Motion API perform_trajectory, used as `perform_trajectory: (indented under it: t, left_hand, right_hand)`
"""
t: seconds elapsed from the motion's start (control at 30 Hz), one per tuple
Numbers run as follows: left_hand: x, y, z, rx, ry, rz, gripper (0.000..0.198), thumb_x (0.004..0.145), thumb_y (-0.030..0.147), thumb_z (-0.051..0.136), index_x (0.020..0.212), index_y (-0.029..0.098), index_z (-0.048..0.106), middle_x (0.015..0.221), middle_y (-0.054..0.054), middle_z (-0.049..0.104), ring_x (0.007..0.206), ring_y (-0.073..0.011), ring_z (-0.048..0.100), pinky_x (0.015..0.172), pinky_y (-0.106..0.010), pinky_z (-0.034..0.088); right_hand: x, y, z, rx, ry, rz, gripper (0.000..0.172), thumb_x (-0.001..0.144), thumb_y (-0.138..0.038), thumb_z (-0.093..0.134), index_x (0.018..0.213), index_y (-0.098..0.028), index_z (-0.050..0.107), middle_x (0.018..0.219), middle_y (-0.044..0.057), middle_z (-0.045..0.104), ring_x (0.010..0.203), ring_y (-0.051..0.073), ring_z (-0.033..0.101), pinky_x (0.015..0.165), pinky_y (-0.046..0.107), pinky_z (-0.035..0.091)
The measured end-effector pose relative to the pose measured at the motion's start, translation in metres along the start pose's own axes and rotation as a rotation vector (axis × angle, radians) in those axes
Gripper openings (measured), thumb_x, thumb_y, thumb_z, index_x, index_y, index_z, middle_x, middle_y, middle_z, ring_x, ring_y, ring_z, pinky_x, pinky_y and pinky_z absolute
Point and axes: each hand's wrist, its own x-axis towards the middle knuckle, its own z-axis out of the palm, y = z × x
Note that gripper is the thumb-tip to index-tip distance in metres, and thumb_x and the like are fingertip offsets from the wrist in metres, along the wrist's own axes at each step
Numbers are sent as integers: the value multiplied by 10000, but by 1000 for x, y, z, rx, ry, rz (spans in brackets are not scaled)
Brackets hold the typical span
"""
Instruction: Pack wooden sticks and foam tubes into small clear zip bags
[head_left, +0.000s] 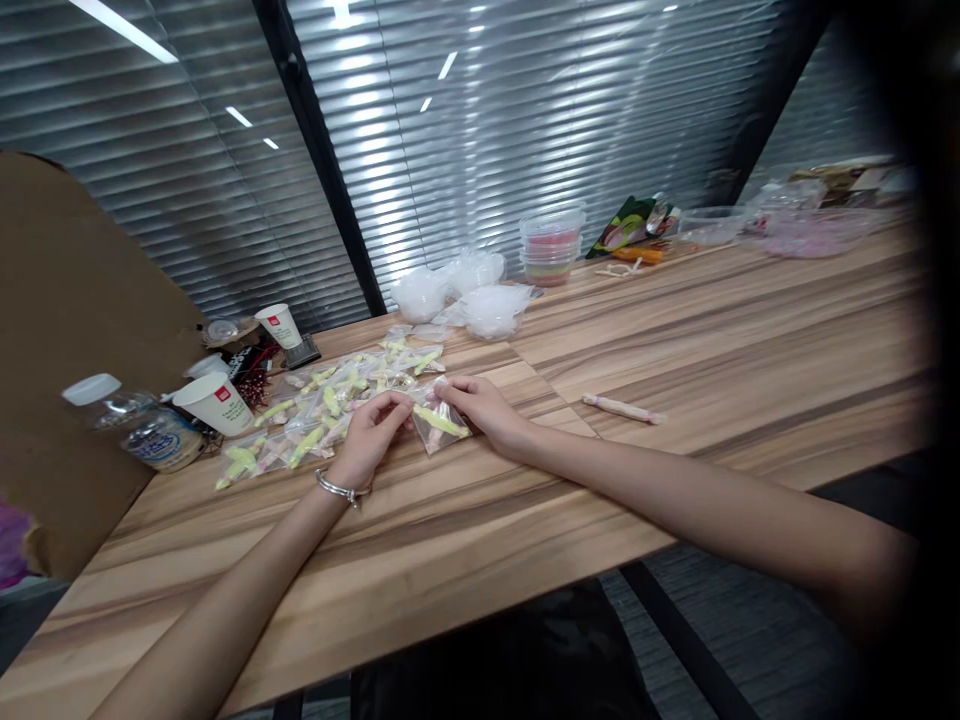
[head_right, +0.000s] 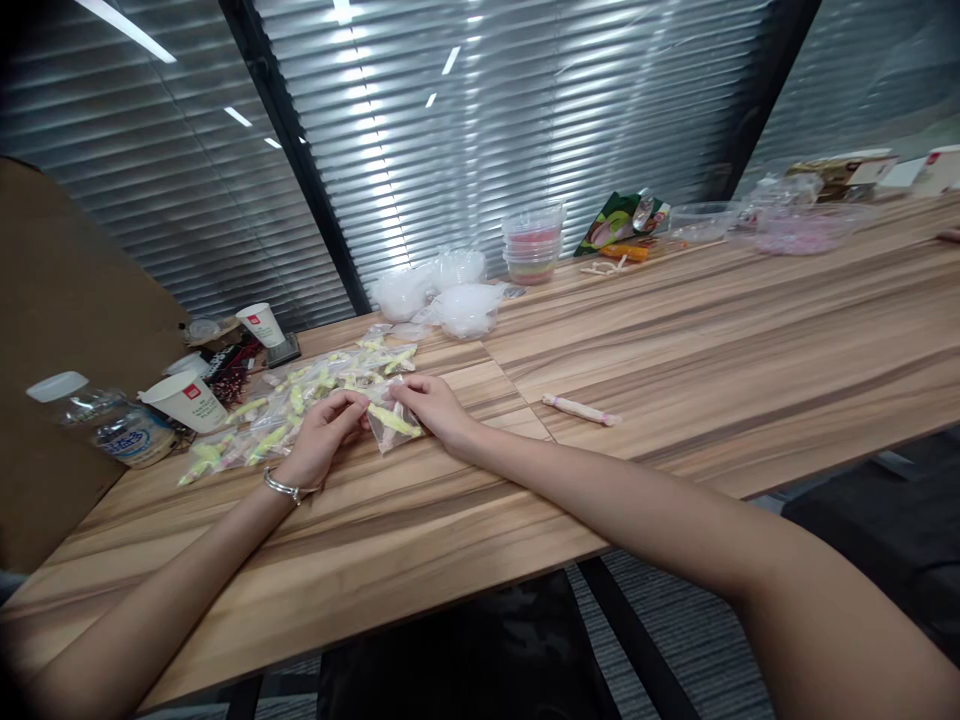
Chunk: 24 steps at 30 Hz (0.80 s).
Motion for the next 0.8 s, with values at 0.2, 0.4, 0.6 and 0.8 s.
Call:
perform_trajectory:
  t: [0.2, 0.4, 0.6, 0.8]
  left_hand:
    - [-2, 7, 2, 121, -8, 65, 221, 815, 368, 591, 758, 155, 612, 756, -17, 579, 718, -138, 520, 651, -232, 436]
    - [-2, 8, 3, 132, -11, 67, 237, 812, 377, 593, 733, 155, 620, 741, -18, 594, 711, -144, 523, 669, -246, 435]
    - [-3, 6, 2, 147, 4, 80, 257, 790, 406, 620, 757, 152, 630, 715, -14, 592, 670, -137, 505, 625, -235, 400]
    - [-3, 6, 0, 160, 79, 98, 233, 799, 376, 608, 703, 164, 589, 681, 8, 546, 650, -128, 469, 621, -230, 374]
  right_hand:
    - [-4, -1, 3, -66, -40, 9, 275, 682, -379, 705, 773, -125, 651, 694, 17, 616, 610, 113, 512, 557, 224, 373]
    - [-4, -1, 1, -102, -44, 16, 274, 700, -379, 689, 803, -126, 669, 720, 31, 633, 610, 118, 515, 552, 229, 372]
    - [-4, 2, 3, -72, -126, 9, 323, 714, -441, 676, 792, -129, 647, 671, 8, 578, 555, 89, 446, 504, 210, 312]
    - [-2, 2, 3, -30, -60, -11, 319, 731, -434, 659, 654, -143, 554, 615, -17, 496, 567, 82, 408, 523, 207, 311]
